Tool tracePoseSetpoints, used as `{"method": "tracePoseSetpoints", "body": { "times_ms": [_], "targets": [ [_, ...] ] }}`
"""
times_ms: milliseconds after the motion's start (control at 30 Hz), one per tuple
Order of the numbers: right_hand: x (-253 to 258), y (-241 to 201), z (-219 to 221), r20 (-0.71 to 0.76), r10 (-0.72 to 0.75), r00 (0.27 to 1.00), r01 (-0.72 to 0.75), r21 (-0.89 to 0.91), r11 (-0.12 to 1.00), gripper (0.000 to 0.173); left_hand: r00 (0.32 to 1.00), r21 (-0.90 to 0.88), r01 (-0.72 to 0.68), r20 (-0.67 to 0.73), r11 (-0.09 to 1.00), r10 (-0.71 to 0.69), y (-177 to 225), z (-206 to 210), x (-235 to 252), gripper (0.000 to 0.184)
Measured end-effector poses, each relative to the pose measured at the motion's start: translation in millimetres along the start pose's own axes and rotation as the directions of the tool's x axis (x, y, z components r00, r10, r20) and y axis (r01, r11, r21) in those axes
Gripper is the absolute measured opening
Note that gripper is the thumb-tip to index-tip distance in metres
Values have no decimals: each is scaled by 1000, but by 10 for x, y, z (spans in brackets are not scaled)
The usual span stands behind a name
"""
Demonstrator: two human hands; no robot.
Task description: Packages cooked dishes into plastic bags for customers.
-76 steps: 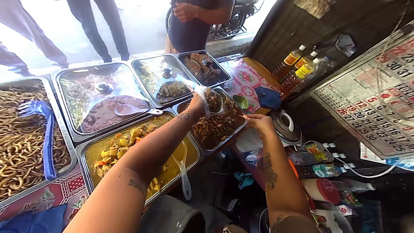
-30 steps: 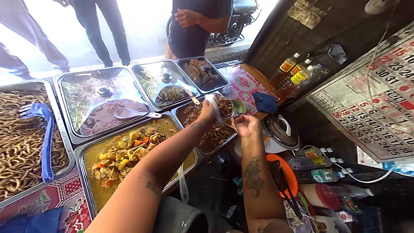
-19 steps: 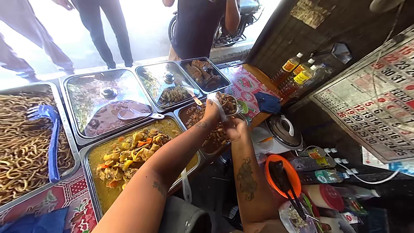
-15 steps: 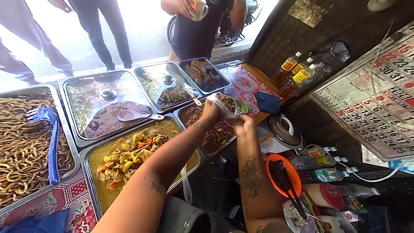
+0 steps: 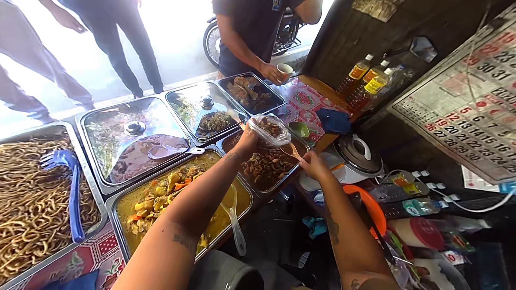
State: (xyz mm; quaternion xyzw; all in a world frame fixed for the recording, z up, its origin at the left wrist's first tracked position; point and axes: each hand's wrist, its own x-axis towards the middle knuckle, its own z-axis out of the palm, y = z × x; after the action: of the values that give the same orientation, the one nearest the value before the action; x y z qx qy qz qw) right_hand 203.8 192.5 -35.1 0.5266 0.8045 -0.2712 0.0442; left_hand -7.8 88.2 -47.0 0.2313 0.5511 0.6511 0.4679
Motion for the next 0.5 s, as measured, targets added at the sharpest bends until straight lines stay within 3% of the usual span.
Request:
{"method": "tracePoseSetpoints", "body": {
  "times_ms": [100,200,400,500],
  "targets": [
    [31,25,39,-133,12,991,-9,24,1000,30,1000,-4,1,-12,1000,-1,-8,-49,16,45],
    [52,12,39,-155,60,986,-53,50,997,29,1000,-6,-5,-16,1000,5,-18,-58,27,46],
    [167,172,69,-139,48,989,5,358,934,29,1000,4,-5,-9,1000,5,14,-34,-61,48],
    [102,113,-44,-197,41,980,52,443,895,27,1000,-5,-7,-5,1000,7,6,-26,-59,45]
  ]
}}
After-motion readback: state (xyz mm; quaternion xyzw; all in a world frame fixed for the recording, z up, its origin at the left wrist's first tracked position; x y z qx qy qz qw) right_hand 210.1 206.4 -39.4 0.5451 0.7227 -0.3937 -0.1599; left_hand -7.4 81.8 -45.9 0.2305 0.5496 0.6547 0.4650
